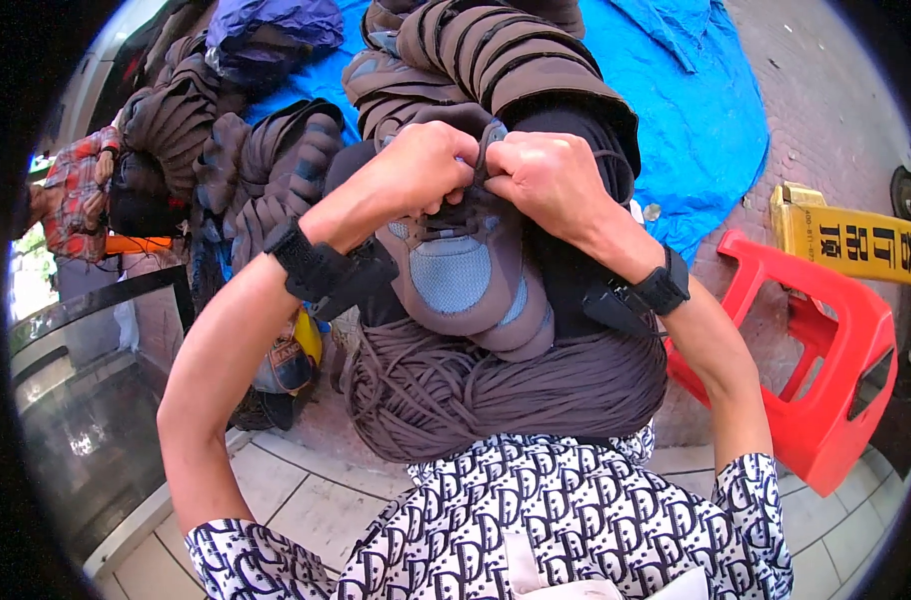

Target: Lacing shoe uppers as part of a manual assembly process.

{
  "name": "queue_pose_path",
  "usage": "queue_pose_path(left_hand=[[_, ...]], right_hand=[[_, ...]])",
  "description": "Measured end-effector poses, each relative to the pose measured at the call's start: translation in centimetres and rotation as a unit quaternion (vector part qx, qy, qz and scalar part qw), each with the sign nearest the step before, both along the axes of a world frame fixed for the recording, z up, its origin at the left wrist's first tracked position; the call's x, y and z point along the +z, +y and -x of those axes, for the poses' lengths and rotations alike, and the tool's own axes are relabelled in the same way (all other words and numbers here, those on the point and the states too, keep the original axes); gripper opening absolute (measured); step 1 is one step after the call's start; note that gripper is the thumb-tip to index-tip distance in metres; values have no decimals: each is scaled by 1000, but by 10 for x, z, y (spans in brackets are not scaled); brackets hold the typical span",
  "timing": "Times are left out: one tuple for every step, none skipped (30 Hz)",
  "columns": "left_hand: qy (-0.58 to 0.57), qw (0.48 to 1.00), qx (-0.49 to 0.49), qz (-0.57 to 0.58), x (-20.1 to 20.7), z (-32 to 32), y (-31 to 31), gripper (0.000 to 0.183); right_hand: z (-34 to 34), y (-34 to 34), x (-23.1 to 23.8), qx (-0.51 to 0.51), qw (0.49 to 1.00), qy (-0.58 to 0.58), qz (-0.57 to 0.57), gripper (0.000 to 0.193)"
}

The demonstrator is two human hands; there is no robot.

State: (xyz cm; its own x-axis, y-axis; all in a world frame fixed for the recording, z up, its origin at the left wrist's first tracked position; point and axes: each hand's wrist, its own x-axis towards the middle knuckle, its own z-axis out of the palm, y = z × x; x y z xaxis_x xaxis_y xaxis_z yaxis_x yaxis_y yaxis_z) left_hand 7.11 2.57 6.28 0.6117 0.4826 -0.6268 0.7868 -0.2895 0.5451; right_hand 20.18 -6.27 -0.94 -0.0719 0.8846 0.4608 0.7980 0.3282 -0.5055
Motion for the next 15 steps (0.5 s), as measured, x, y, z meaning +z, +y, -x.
queue_pose_path(left_hand=[[10, 1000, -1, 3, 0, 1, 1, 13], [3, 1000, -15, -1, -1, 2, 2, 12], [-6, 999, -34, -4, -3, 3, 3, 12], [-3, 999, -32, -5, -5, 4, 2, 12], [-40, 996, -52, -55, -8, 6, 0, 13], [-77, 989, -71, -103, -11, 8, -2, 13], [-135, 964, -119, -194, -14, 10, -4, 13], [-135, 964, -122, -193, -16, 12, -5, 13], [-118, 949, -143, -254, -17, 15, -7, 13], [-93, 933, -165, -305, -18, 18, -9, 14], [-65, 932, -171, -312, -16, 21, -9, 13], [-55, 931, -159, -325, -15, 24, -9, 13], [-70, 937, -122, -320, -11, 29, -9, 13], [-84, 937, -71, -331, -8, 32, -8, 13], [-97, 937, -62, -331, -8, 32, -11, 12]], right_hand=[[-1, 0, 1, -1, 1000, -9, 4, 11], [-2, 1, 3, -4, 1000, -9, 1, 11], [-2, 3, 5, -5, 1000, 18, -19, 12], [-2, 7, 8, -5, 998, 44, -39, 14], [0, 11, 10, -11, 994, 60, -92, 15], [2, 15, 11, -10, 994, 60, -91, 15], [2, 20, 13, 24, 994, 17, -101, 15], [3, 25, 14, 59, 993, -32, -96, 15], [2, 27, 15, 65, 993, -55, -82, 12], [2, 28, 16, 55, 991, -46, -112, 12], [-1, 29, 17, 59, 991, -80, -93, 9], [-2, 29, 17, 54, 990, -116, -56, 8], [-2, 29, 17, 26, 990, -129, -45, 11], [-3, 30, 17, 47, 988, -120, -86, 11], [-2, 31, 16, 59, 984, -141, -90, 12]])
